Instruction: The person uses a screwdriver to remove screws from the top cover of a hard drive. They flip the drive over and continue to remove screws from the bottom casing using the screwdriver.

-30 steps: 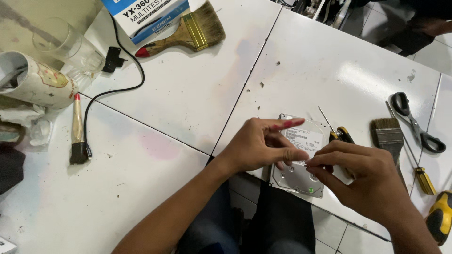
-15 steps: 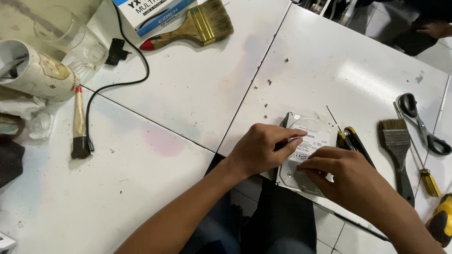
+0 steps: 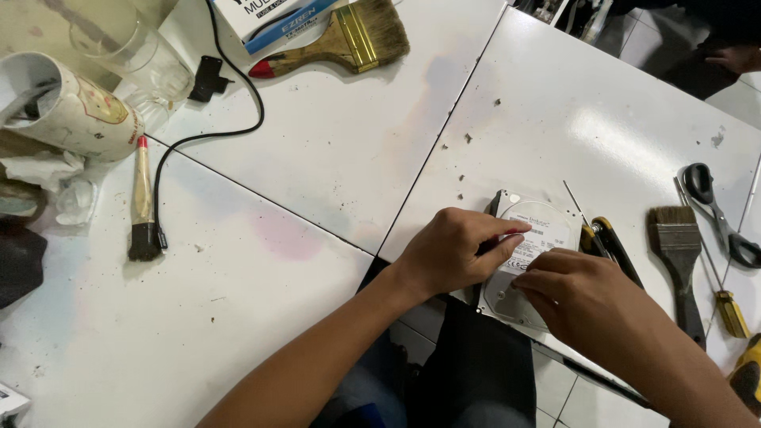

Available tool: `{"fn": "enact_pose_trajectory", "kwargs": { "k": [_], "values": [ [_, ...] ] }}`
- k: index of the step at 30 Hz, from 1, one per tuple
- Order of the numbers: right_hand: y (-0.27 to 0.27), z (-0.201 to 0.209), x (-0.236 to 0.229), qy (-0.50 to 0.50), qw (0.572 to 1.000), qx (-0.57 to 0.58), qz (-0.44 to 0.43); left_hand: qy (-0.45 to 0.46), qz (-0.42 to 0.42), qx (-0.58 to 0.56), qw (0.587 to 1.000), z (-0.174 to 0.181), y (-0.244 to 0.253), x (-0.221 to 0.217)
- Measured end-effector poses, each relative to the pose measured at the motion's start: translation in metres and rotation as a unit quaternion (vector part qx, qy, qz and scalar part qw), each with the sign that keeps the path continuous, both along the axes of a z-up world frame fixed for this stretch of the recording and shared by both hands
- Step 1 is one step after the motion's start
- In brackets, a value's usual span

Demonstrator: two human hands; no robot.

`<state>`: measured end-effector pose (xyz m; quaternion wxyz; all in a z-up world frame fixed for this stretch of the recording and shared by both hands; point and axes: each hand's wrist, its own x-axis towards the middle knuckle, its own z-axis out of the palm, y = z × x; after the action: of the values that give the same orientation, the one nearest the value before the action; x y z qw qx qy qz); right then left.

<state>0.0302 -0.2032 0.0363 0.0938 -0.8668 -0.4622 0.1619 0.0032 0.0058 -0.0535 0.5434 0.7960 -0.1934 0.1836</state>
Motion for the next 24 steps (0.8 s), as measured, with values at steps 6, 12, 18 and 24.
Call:
{"fn": "enact_pose_trajectory", "kwargs": {
  "k": [6,12,18,24],
  "values": [
    [-0.001,-0.002,0.000,0.003,1.000,-0.018,0.000,0.000,0.001,0.011,1.000,-0.002,0.001,0.000],
    [-0.010,-0.003,0.002,0.027,0.999,0.029,-0.032,0.013,-0.014,0.003,1.000,-0.001,0.002,0.000],
    [-0.008,0.017,-0.002,0.033,0.993,0.053,-0.104,0.014,-0.021,0.005,1.000,0.000,0.004,0.000],
    [-0.050,0.002,-0.002,-0.126,0.948,0.027,-0.291,0.024,-0.044,-0.002,0.999,0.003,0.005,-0.001]
  ]
}}
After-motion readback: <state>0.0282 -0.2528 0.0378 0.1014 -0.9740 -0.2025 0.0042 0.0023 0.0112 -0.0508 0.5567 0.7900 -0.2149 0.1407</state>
